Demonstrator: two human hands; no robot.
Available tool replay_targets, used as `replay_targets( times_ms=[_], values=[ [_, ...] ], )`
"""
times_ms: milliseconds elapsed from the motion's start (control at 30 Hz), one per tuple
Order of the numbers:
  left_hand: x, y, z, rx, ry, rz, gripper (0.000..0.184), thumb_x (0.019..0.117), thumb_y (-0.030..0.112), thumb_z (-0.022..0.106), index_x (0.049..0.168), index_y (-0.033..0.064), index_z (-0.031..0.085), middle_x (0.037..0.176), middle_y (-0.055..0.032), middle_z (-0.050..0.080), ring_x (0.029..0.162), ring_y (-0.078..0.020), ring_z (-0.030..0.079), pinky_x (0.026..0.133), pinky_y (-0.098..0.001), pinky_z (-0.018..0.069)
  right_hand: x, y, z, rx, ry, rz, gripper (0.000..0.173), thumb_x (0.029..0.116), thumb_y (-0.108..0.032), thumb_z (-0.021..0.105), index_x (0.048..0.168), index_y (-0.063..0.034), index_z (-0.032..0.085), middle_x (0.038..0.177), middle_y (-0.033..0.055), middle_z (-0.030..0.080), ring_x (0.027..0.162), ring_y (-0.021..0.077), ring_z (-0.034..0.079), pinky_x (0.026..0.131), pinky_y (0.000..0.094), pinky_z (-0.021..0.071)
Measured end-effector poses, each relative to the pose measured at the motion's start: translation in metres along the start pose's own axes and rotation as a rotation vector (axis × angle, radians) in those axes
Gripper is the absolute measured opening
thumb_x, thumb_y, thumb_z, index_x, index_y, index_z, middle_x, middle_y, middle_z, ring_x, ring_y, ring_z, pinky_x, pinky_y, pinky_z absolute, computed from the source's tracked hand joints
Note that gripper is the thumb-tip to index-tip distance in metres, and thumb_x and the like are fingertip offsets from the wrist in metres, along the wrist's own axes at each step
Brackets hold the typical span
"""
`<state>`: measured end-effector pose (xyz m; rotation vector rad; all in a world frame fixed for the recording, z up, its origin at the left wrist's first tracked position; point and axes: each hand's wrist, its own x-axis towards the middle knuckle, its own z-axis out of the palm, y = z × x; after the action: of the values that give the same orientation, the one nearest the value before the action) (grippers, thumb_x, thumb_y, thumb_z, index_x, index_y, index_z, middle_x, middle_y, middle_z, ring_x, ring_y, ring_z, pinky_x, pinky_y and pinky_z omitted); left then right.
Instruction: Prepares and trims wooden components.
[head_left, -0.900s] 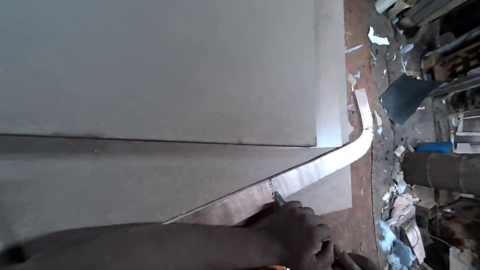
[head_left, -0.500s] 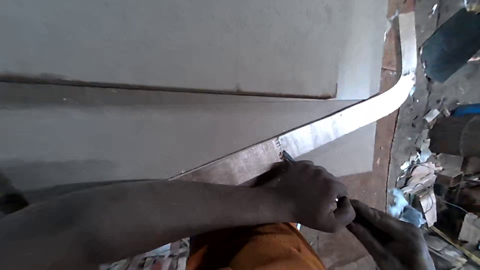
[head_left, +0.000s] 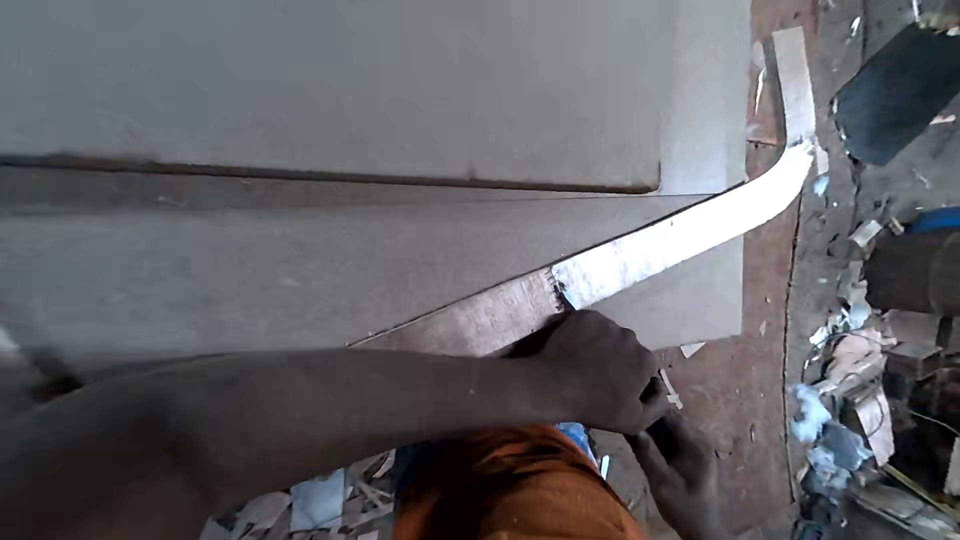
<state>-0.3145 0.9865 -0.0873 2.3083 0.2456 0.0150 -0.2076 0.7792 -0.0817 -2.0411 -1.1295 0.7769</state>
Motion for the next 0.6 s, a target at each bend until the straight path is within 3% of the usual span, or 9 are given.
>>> replay_targets(
  times_ms=[67,133,233,300,400,500,600],
  values=[
    [0.001,-0.001,-0.003,-0.003,-0.022,-0.005,0.04,0.0972,0.046,0.053,0.073,0.0173,0.066,0.06,-0.0004,0.057,0.06,-0.0198,0.061,0.054,-0.0421,0.0439,-0.003,-0.004,0.001,-0.314,0.18,-0.145,0.035,0.0875,-0.035,0.077,0.114,-0.0132,0.073,0.097,0.0034,0.067,0.081,0.008,0.065,0.069,0.0244,0.0582],
    [0.002,0.0,-0.007,-0.035,-0.01,-0.012,0.04,0.0987,0.045,0.053,0.074,0.016,0.066,0.064,-0.0013,0.059,0.063,-0.0204,0.062,0.055,-0.0424,0.0453,-0.007,-0.016,-0.004,-0.575,0.376,-0.229,0.036,0.081,-0.031,0.08,0.107,-0.0067,0.071,0.099,0.0122,0.067,0.088,0.0127,0.067,0.077,0.0223,0.057],
    [0.004,-0.001,0.0,-0.061,0.2,0.057,0.041,0.0975,0.044,0.055,0.066,0.0167,0.061,0.059,0.0007,0.055,0.057,-0.0172,0.06,0.047,-0.0385,0.0427,-0.007,-0.03,-0.013,-0.73,0.443,-0.293,0.03,0.0901,-0.032,0.075,0.105,-0.0057,0.073,0.096,0.0129,0.069,0.091,0.0155,0.068,0.083,0.0245,0.0558],
    [0.005,-0.002,0.004,-0.042,0.213,0.091,0.046,0.0991,0.045,0.052,0.065,0.0166,0.06,0.057,0.0006,0.054,0.056,-0.0176,0.059,0.049,-0.0389,0.0425,-0.011,-0.032,-0.013,-0.661,0.334,-0.231,0.034,0.0991,-0.037,0.063,0.104,-0.005,0.073,0.087,0.0089,0.071,0.078,0.01,0.068,0.071,0.0226,0.0565],
    [0.005,-0.001,0.002,0.015,0.043,0.074,0.05,0.101,0.049,0.048,0.066,0.0146,0.059,0.057,-0.0023,0.053,0.057,-0.022,0.06,0.051,-0.0427,0.0433,-0.016,-0.031,-0.005,-0.043,-0.009,0.191,0.041,0.1091,-0.036,0.044,0.101,-0.0047,0.069,0.066,-0.0042,0.06,0.051,0.0017,0.053,0.045,0.02,0.046],
    [0.005,-0.004,0.002,0.044,-0.009,0.112,0.048,0.1012,0.045,0.049,0.067,0.0125,0.06,0.058,-0.0042,0.055,0.059,-0.0244,0.061,0.05,-0.0445,0.0448,-0.009,-0.028,-0.01,0.5,-0.247,0.594,0.05,0.11,-0.041,0.031,0.097,-0.0084,0.066,0.063,-0.0065,0.058,0.046,-0.0003,0.047,0.042,0.0171,0.0385],
    [0.002,-0.007,0.007,0.083,0.001,0.198,0.047,0.1003,0.043,0.052,0.065,0.0134,0.059,0.056,-0.0027,0.052,0.056,-0.0229,0.06,0.047,-0.0427,0.0436,-0.011,-0.01,-0.006,1.107,-0.511,0.918,0.054,0.1026,-0.062,0.042,0.097,-0.0139,0.065,0.068,-0.006,0.057,0.047,-0.0011,0.049,0.044,0.0143,0.0422]
  ],
)
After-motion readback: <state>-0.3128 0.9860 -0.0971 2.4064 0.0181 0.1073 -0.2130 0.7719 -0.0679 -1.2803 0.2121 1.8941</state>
